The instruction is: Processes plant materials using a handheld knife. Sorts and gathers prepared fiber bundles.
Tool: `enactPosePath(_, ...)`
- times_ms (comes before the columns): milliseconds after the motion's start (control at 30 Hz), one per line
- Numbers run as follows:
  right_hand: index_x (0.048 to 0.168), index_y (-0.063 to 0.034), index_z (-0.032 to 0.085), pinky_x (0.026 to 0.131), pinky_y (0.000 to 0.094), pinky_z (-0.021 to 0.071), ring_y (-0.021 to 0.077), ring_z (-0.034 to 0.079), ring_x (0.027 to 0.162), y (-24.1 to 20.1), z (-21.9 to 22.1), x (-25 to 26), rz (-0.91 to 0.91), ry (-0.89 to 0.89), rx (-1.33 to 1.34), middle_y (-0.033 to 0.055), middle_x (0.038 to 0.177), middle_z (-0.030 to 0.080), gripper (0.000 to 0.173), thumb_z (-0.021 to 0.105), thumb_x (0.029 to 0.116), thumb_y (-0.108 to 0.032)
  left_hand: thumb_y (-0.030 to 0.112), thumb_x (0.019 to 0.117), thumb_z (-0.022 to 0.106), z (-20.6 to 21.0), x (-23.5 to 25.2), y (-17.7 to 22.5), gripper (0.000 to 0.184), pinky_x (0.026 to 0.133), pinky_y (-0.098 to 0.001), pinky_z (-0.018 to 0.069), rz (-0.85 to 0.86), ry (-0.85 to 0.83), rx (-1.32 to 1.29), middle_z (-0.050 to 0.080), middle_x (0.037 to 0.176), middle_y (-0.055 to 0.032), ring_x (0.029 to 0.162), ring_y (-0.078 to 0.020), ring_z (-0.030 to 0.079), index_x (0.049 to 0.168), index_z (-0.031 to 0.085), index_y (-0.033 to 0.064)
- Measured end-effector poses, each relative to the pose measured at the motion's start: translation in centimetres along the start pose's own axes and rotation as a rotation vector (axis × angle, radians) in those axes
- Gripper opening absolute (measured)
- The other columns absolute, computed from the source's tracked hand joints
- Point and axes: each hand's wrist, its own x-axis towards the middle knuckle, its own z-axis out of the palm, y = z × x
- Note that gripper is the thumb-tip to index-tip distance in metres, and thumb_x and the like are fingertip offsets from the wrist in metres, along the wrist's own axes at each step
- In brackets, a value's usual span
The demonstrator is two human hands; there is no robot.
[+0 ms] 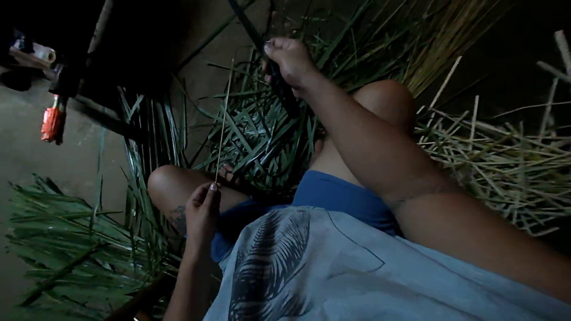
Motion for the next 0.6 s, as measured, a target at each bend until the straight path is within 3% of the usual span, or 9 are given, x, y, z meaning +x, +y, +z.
enactPosePath(167, 0.130, -0.0026, 0.058, 0.056, 0.0263, 0.0561, 0.0127, 0.063, 0.062, 1.3, 3.2, -4.4, 0.159, -0.437, -0.096, 0.0063, 0.082, 0.064, 0.028, 0.047, 0.1108, -0.019, 0.016, 0.1072, 0.053, 1.6, 1.2, 1.4, 0.020, 0.046, -0.0200, 0.0432, 0.074, 0.058, 0.030, 0.062, 0.076, -0.0012, 0.053, -0.0065, 0.051, 0.110, 0.068, 0.0036)
enactPosePath(300, 0.143, -0.0029, 0.052, 0.056, 0.0262, 0.0554, 0.0128, 0.062, 0.062, 3.9, 6.2, -7.4, 0.275, -0.720, -0.136, 0.0081, 0.086, 0.065, 0.038, 0.049, 0.1106, -0.021, 0.017, 0.1072, 0.053, 2.9, 1.7, 2.1, 0.021, 0.045, -0.0203, 0.0408, 0.049, 0.048, -0.004, 0.063, 0.077, -0.0027, 0.053, -0.0070, 0.050, 0.113, 0.068, 0.0034)
enactPosePath(433, 0.144, -0.0044, 0.053, 0.052, 0.0236, 0.0529, 0.0110, 0.060, 0.059, 3.9, 7.0, -7.8, 0.346, -0.734, -0.066, 0.0079, 0.085, 0.064, 0.038, 0.049, 0.1106, -0.023, 0.017, 0.1075, 0.053, 3.0, 1.9, 2.2, 0.022, 0.044, -0.0203, 0.0423, 0.048, 0.041, -0.008, 0.064, 0.078, -0.0037, 0.053, -0.0075, 0.051, 0.114, 0.068, 0.0025)
enactPosePath(600, 0.138, -0.0037, 0.056, 0.054, 0.0233, 0.0537, 0.0113, 0.061, 0.061, 2.3, 5.4, -5.7, 0.252, -0.533, 0.021, 0.0064, 0.083, 0.064, 0.034, 0.047, 0.1112, -0.022, 0.015, 0.1073, 0.052, 2.1, 1.7, 2.5, 0.021, 0.045, -0.0191, 0.0416, 0.071, -0.036, -0.020, 0.063, 0.077, -0.0031, 0.053, -0.0062, 0.049, 0.111, 0.068, 0.0034)
